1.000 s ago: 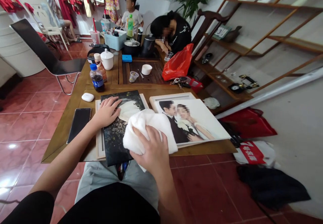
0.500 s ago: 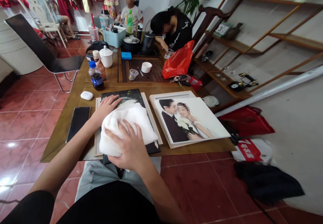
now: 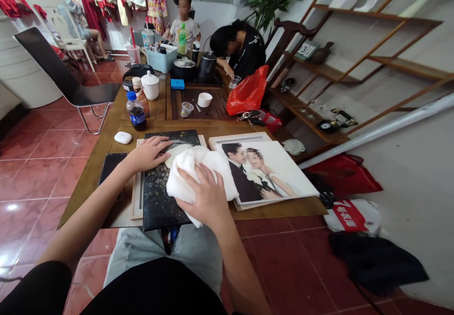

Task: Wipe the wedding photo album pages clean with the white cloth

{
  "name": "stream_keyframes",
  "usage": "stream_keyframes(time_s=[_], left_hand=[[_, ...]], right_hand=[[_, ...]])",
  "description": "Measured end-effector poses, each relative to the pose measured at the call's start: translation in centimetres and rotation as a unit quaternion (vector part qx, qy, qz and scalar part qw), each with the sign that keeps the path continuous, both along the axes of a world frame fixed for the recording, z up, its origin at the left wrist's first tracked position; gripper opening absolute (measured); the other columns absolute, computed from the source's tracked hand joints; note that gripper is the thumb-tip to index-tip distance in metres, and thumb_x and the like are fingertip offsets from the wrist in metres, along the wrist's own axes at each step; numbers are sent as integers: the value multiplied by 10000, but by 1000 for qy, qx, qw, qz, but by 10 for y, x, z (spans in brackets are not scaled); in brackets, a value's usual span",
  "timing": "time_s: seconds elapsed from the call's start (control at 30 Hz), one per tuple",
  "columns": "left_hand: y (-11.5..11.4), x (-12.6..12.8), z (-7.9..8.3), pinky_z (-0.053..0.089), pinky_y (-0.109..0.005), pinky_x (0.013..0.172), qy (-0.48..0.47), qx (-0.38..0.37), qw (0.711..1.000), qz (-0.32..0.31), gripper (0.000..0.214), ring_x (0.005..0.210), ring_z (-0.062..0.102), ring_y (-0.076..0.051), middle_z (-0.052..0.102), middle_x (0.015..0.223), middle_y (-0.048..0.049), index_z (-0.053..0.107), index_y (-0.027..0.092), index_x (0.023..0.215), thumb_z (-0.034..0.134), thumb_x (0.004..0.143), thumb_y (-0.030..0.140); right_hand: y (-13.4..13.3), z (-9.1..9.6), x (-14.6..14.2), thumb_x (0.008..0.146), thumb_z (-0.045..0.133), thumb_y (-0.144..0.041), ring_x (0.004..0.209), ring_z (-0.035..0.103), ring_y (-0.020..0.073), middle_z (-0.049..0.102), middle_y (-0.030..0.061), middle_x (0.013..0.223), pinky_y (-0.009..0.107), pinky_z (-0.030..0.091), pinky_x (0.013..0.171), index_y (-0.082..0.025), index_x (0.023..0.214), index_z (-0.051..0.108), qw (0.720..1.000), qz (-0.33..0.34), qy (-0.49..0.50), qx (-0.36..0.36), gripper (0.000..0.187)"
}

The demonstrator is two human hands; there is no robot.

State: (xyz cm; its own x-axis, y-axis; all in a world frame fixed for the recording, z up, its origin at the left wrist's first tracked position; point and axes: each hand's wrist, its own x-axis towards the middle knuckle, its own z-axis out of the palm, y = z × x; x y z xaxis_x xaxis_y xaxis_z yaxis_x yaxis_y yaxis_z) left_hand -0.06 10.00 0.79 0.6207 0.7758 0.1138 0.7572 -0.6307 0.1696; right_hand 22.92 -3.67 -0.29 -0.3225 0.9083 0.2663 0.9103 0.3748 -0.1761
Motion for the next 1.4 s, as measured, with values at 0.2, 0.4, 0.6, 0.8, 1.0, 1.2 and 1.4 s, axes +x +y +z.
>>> stream_keyframes(time_s=[0.2,0.4,0.6,0.8,1.0,1.2,1.4], left_hand=[[21,-12,16,424,-459,1138,10,-26,999,-44,552,1335,561,-292,593,1461,-81,595,262,1443,545,987,568],[19,-11,6,406,-455,1149,12,3,999,-33,439,1365,529,-253,584,1490,-42,589,315,1449,397,1072,431],[11,-6,5,288,-543,1230,44,6,999,-18,437,1434,478,-232,532,1565,-19,510,374,1507,354,1099,356],[6,-4,10,293,-566,1230,83,-11,996,-14,473,1506,408,-246,429,1650,-16,424,389,1562,344,1103,306],[5,-10,7,371,-493,1173,69,11,997,-10,433,1449,476,-246,500,1602,-22,497,378,1518,371,1105,407],[4,-20,7,390,-457,1165,44,-11,999,-17,460,1442,487,-248,507,1594,-32,504,346,1517,402,1086,471],[-8,-16,10,308,-539,1230,38,-21,999,-21,582,1489,427,-313,431,1643,-80,465,284,1548,466,1033,555]], right_hand=[[-2,1,-3,880,683,-457,1373,483,355,571,138,1464,540,352,1097,-330,1507,536,1000,-2,10,14,657],[-1,3,-4,883,672,-457,1378,465,374,553,145,1472,565,327,1111,-319,1514,532,1000,13,16,-5,661],[1,9,-32,831,729,-519,1437,404,382,520,139,1518,605,236,1169,-361,1525,513,995,87,24,-51,745],[-1,9,-45,795,758,-550,1459,387,374,520,133,1524,599,214,1185,-368,1525,511,988,138,32,-63,792],[-6,4,-20,827,728,-473,1432,425,362,532,131,1501,562,266,1167,-343,1521,520,996,74,24,-38,736],[-10,2,-6,870,670,-438,1389,458,368,551,143,1457,561,321,1123,-312,1506,535,999,31,5,-13,662],[-11,0,-10,864,656,-438,1370,465,371,542,131,1458,560,325,1117,-317,1497,540,1000,22,8,1,654]])
